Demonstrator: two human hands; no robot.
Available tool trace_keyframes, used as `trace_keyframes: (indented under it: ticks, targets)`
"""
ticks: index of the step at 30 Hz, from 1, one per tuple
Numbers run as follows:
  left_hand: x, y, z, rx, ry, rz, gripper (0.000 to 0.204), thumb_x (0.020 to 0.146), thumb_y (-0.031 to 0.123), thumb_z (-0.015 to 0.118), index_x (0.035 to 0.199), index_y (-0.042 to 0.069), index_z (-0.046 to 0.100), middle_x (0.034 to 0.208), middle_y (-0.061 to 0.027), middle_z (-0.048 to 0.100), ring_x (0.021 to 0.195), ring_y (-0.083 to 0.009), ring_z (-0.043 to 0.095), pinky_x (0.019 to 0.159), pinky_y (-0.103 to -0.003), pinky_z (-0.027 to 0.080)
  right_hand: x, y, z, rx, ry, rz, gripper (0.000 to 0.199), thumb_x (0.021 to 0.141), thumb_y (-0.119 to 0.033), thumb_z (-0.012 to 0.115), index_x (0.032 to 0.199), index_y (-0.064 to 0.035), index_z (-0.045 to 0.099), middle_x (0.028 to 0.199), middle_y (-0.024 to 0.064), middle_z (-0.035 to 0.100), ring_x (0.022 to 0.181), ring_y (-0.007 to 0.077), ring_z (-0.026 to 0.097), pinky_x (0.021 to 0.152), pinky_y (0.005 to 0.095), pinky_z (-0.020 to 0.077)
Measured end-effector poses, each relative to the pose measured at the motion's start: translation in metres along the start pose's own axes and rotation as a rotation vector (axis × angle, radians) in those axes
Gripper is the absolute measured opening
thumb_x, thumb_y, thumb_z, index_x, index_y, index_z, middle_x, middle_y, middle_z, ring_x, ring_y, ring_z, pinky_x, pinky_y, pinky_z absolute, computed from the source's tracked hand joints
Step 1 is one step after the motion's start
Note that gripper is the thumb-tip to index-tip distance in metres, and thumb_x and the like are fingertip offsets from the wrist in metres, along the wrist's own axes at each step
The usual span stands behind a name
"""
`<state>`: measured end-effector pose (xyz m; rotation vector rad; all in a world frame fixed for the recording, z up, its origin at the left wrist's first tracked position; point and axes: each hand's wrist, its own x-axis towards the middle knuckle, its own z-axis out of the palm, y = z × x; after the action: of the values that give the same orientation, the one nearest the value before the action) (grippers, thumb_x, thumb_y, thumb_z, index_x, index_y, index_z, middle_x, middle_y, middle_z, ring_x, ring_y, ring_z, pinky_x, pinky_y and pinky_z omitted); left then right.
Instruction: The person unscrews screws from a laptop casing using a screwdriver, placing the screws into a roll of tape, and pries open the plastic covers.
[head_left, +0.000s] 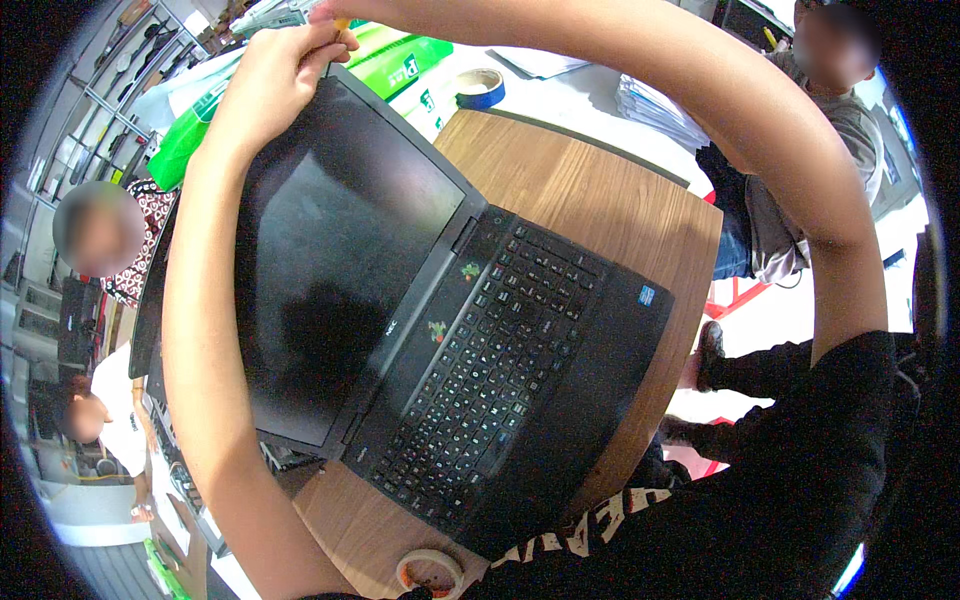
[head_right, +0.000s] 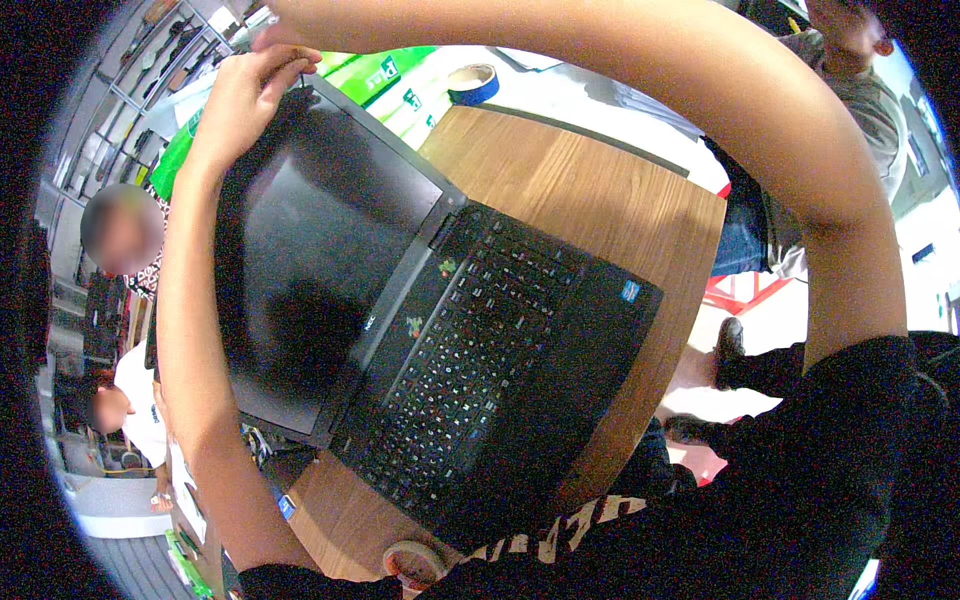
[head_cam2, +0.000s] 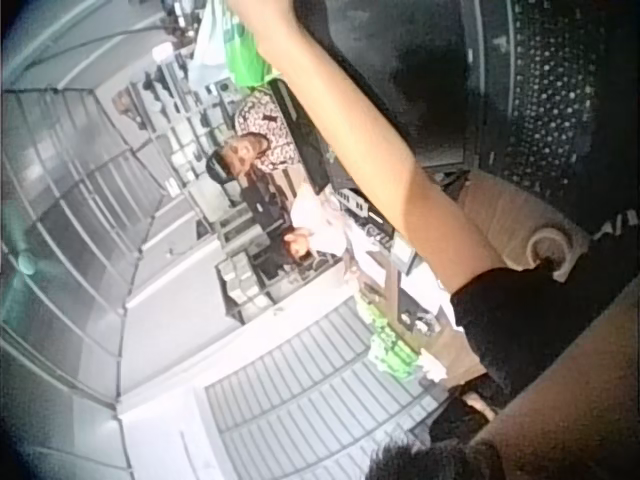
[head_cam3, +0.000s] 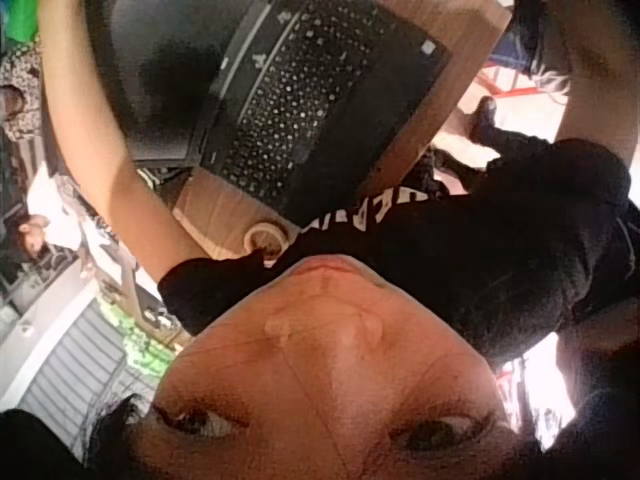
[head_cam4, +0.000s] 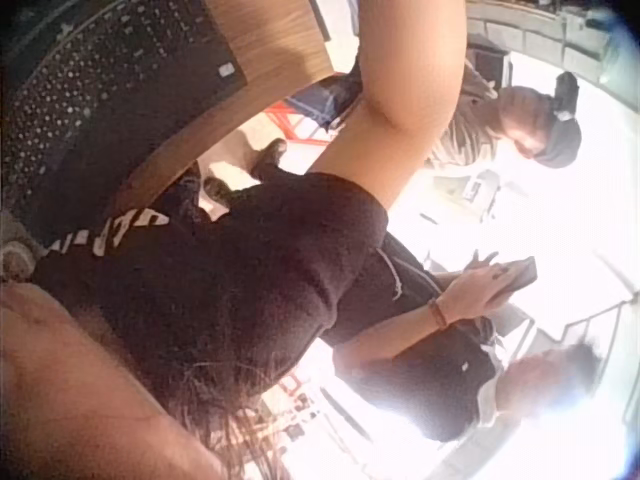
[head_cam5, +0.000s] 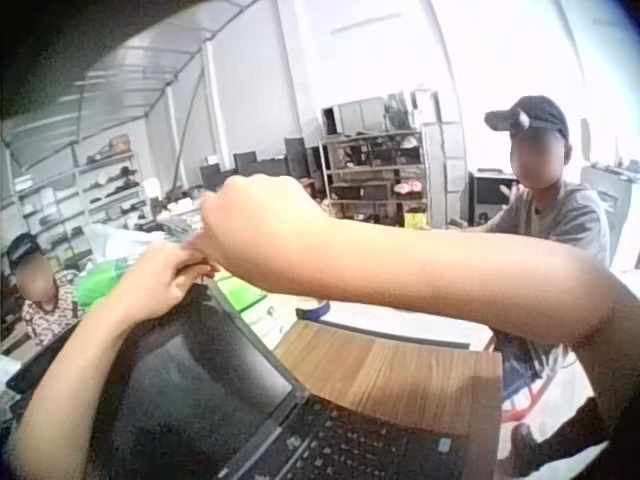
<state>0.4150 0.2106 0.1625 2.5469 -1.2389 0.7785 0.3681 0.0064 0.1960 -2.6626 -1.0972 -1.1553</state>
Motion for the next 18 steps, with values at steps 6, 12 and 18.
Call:
trace_keyframes:
  ticks: [6, 12, 18]
  targets:
    - [-0.001, -0.003, 0.002, 0.059, -0.077, -0.019, 0.017, 0.088, 0.009, 0.053, 0.1, 0.002, 0.062, 0.087, -0.0149, 0.067, 0.085, -0.026, 0.066, 0.076, -0.033, 0.049, -0.005, 0.028, 0.027, -0.289, 0.33, -0.678, 0.016, 0.077, -0.011, 0.055, 0.088, 0.0011, 0.056, 0.083, 0.015, 0.06, 0.077, 0.0266, 0.065, 0.068, 0.0343, 0.0528]
    - [0.004, -0.009, 0.015, 0.001, -0.091, -0.002, 0.022, 0.087, 0.004, 0.051, 0.107, 0.003, 0.061, 0.091, -0.0144, 0.067, 0.087, -0.0262, 0.066, 0.079, -0.034, 0.048, -0.017, 0.016, 0.013, -0.187, -0.089, 0.003, 0.024, 0.083, -0.022, 0.055, 0.079, -0.0004, 0.064, 0.074, 0.0196, 0.064, 0.073, 0.0327, 0.066, 0.065, 0.0401, 0.0532]
    - [-0.014, -0.004, 0.02, -0.017, -0.062, 0.031, 0.022, 0.085, 0.0, 0.051, 0.105, 0.0, 0.059, 0.091, -0.0159, 0.065, 0.087, -0.0279, 0.064, 0.08, -0.033, 0.047, -0.034, 0.016, 0.033, -0.119, -0.254, -0.217, 0.021, 0.084, -0.021, 0.052, 0.081, -0.0022, 0.062, 0.073, 0.0146, 0.063, 0.068, 0.0287, 0.063, 0.063, 0.0419, 0.0508]
